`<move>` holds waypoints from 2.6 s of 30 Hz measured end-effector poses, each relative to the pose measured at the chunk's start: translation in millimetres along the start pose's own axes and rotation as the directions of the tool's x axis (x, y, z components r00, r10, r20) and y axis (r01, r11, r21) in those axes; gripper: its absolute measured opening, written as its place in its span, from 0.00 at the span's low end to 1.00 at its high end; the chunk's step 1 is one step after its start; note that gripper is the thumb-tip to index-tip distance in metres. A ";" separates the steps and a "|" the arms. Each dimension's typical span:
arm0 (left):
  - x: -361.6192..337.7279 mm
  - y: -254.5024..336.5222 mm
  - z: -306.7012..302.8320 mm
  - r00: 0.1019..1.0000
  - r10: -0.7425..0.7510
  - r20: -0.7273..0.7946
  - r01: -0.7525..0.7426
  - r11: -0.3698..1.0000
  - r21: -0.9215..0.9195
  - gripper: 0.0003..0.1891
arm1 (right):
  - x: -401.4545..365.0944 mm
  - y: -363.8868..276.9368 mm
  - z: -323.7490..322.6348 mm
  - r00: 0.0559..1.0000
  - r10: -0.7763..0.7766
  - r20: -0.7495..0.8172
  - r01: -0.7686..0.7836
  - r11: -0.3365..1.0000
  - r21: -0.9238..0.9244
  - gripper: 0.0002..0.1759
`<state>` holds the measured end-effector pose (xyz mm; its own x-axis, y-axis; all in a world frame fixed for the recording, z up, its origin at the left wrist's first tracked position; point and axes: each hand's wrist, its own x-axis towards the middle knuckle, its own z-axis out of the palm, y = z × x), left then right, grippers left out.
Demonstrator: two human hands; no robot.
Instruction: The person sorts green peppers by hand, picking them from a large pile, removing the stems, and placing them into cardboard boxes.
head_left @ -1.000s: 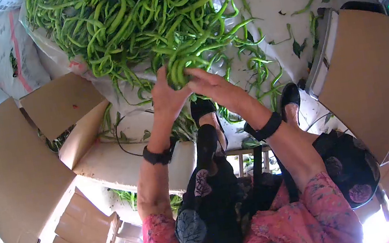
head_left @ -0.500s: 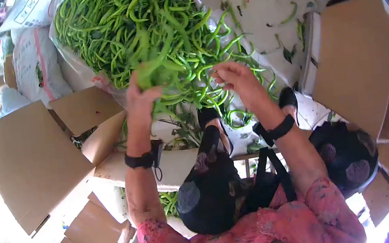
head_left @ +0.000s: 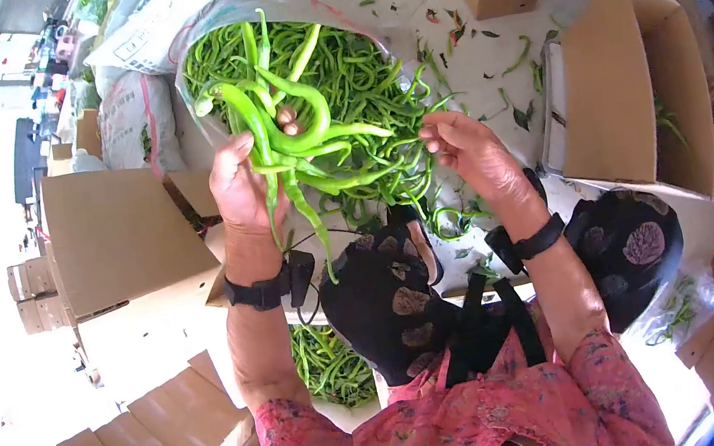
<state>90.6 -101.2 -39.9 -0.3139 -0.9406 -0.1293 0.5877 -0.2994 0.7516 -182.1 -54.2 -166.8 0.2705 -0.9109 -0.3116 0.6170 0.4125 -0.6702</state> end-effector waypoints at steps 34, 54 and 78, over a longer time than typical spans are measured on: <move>-84.1 -105.5 135.3 0.954 0.193 0.230 -0.284 0.325 0.902 0.37 | -141.1 -53.5 37.2 0.934 0.111 0.340 -0.032 0.973 -0.230 0.35; -50.0 -132.4 150.1 0.975 -0.045 -0.219 0.127 0.919 0.374 0.18 | -136.7 -41.7 15.6 0.957 0.009 0.290 -0.004 1.000 -0.018 0.23; -17.9 -54.1 142.6 0.921 0.322 -0.220 -0.221 0.896 0.385 0.14 | -137.2 -24.0 10.6 0.780 0.021 0.625 -0.171 0.968 0.182 0.38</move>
<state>-41.9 -45.4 14.0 0.0646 -0.9977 -0.0194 0.3094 0.0015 0.9509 -226.1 60.7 -100.8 0.6859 -0.7089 0.1643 0.6854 0.5536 -0.4731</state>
